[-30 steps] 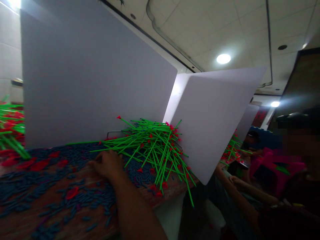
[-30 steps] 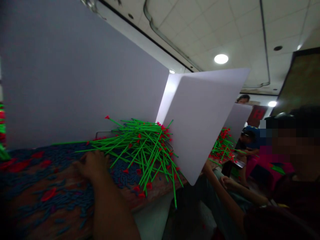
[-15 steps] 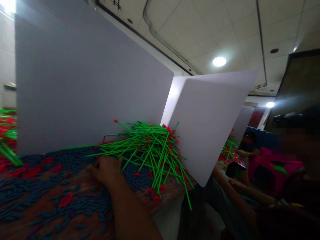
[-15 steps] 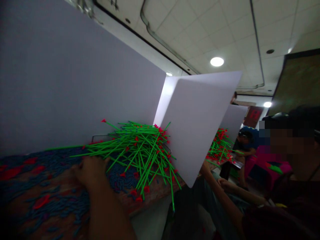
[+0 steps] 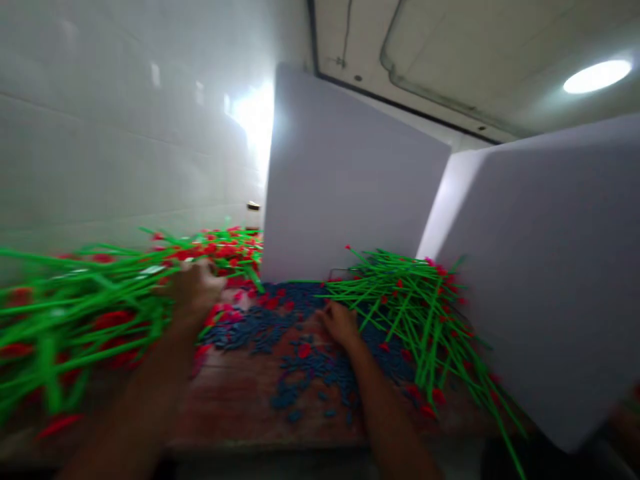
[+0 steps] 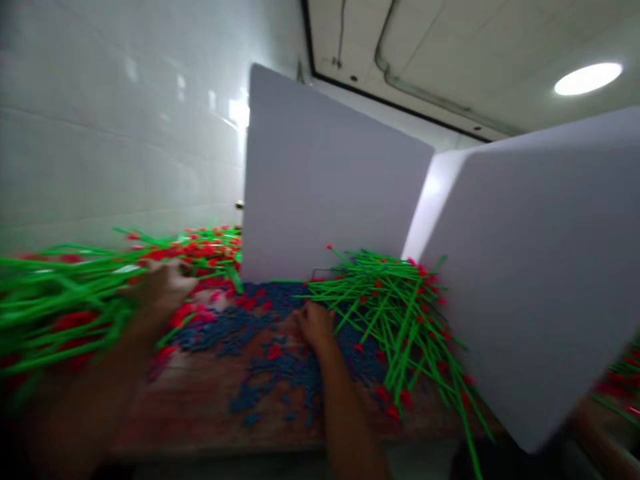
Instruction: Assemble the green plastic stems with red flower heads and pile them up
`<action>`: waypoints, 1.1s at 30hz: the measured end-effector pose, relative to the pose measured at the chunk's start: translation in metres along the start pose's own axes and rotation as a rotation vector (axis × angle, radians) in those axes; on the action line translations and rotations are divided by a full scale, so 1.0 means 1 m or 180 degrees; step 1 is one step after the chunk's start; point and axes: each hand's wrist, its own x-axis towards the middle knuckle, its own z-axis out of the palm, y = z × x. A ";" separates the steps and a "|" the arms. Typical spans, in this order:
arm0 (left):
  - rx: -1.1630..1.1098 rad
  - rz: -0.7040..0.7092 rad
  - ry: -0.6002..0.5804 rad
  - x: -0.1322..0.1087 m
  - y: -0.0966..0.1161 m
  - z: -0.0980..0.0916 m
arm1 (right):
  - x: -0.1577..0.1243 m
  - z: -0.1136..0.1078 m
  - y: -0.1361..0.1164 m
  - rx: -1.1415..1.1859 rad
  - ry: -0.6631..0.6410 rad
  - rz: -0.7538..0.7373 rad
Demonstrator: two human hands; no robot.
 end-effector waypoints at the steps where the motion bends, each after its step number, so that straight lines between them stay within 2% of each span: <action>1: 0.0153 -0.0166 0.0129 0.002 -0.013 -0.006 | 0.002 0.004 0.008 -0.0413 0.0051 -0.0065; 2: 0.0293 -0.0321 0.0229 0.003 -0.021 -0.008 | 0.006 0.008 0.016 -0.0749 0.0101 -0.0108; 4: 0.0121 -0.0045 0.0429 0.008 -0.029 -0.001 | 0.013 0.015 0.031 -0.1049 0.0101 -0.0185; 8: -0.0351 0.0523 0.0889 0.018 -0.028 0.025 | 0.019 0.020 0.051 -0.1107 -0.0067 -0.0323; 10: -0.0466 0.0690 0.0928 0.017 -0.024 0.033 | 0.019 0.019 0.054 -0.1079 -0.0087 -0.0303; 14: -0.0443 0.1099 0.0492 0.008 -0.013 0.040 | 0.018 0.020 0.053 -0.0973 0.0015 -0.0374; 17: -0.0697 0.1109 0.0328 0.002 -0.005 0.045 | 0.020 0.022 0.049 -0.0731 0.0218 -0.0568; 19: -0.1312 0.0885 0.0160 0.001 -0.001 0.049 | 0.021 0.022 0.047 -0.0485 0.0321 -0.0702; 23: -0.2738 0.0200 -0.0709 -0.003 0.012 0.059 | 0.020 0.024 0.040 -0.0059 0.0363 -0.0854; 28: -0.3729 0.0296 -0.1666 -0.024 0.034 0.071 | 0.018 0.022 0.026 0.0951 0.0296 -0.0919; 30: -0.3889 0.0332 -0.1756 -0.030 0.040 0.075 | 0.018 0.018 0.021 0.1518 0.0320 -0.0730; 33: -0.3710 0.0505 -0.1451 -0.034 0.042 0.080 | 0.017 0.011 0.018 0.2378 0.0340 -0.0308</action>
